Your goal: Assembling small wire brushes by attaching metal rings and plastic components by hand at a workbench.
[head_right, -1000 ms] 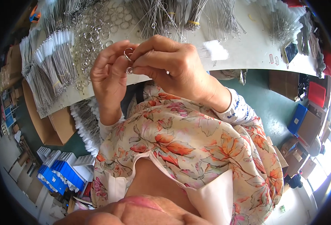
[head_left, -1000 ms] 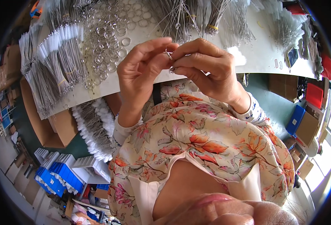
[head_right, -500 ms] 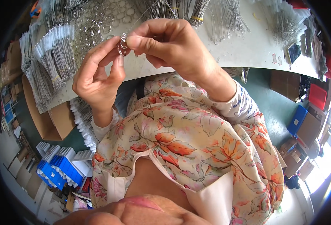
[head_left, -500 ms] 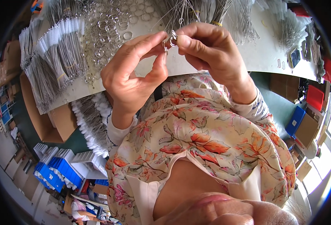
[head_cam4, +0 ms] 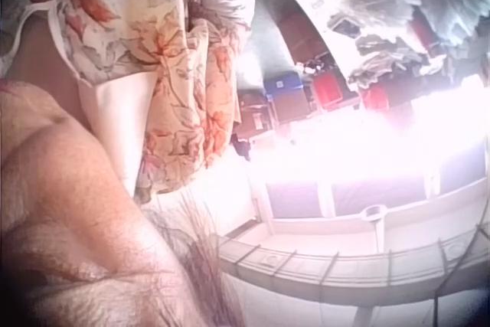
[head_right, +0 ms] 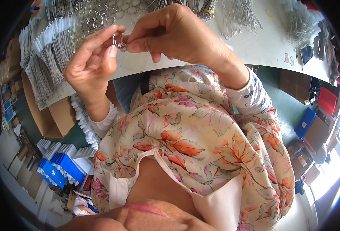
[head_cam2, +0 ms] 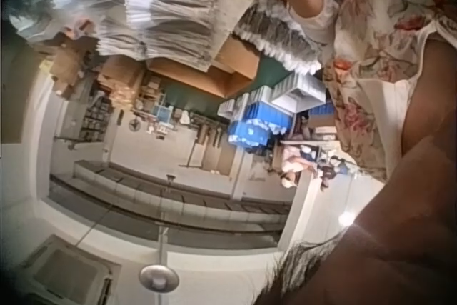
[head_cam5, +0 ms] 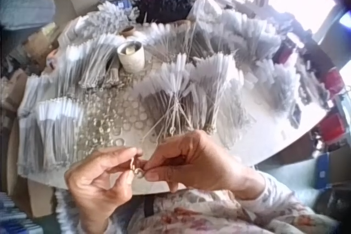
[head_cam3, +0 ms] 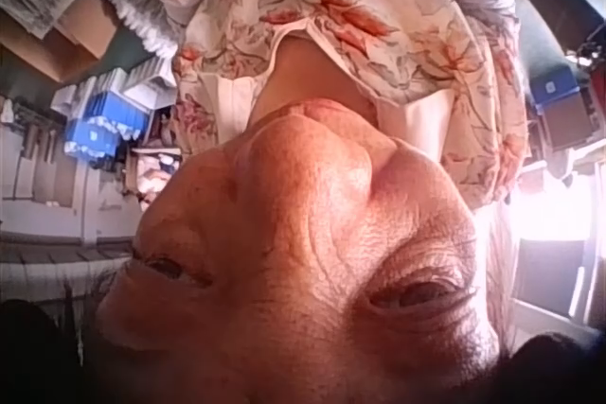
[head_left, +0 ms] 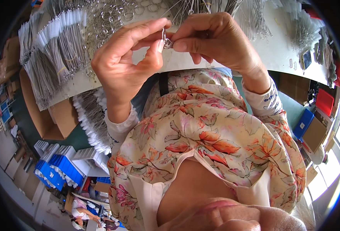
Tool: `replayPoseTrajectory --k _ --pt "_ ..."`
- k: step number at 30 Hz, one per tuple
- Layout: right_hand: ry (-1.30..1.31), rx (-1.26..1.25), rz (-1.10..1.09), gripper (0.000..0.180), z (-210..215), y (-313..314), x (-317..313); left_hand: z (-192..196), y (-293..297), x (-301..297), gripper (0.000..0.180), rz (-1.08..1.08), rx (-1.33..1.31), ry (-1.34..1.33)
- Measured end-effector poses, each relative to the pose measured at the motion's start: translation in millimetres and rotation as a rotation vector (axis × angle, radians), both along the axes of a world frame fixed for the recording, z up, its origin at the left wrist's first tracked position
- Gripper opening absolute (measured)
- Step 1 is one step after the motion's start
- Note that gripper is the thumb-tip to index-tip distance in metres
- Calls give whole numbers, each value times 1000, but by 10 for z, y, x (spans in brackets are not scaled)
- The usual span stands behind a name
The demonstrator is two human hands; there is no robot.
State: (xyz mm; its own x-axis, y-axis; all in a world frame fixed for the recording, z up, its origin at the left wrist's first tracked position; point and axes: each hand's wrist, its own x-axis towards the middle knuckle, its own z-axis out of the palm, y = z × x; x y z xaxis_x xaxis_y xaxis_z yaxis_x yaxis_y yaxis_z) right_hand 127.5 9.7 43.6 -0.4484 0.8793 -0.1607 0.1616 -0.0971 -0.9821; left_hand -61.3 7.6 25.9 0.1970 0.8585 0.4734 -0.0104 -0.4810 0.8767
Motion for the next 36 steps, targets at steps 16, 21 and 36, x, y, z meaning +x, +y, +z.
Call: replayPoseTrajectory --k 16,21,36 --pt "-532 1108 -187 17 -677 159 -168 -557 815 -1341 26 571 -213 1332" --pt "-778 912 -451 24 -286 779 683 -488 792 -1453 26 551 -326 1184" --pt "-85 147 -554 20 -372 643 893 -534 899 -1625 26 661 -266 1248"
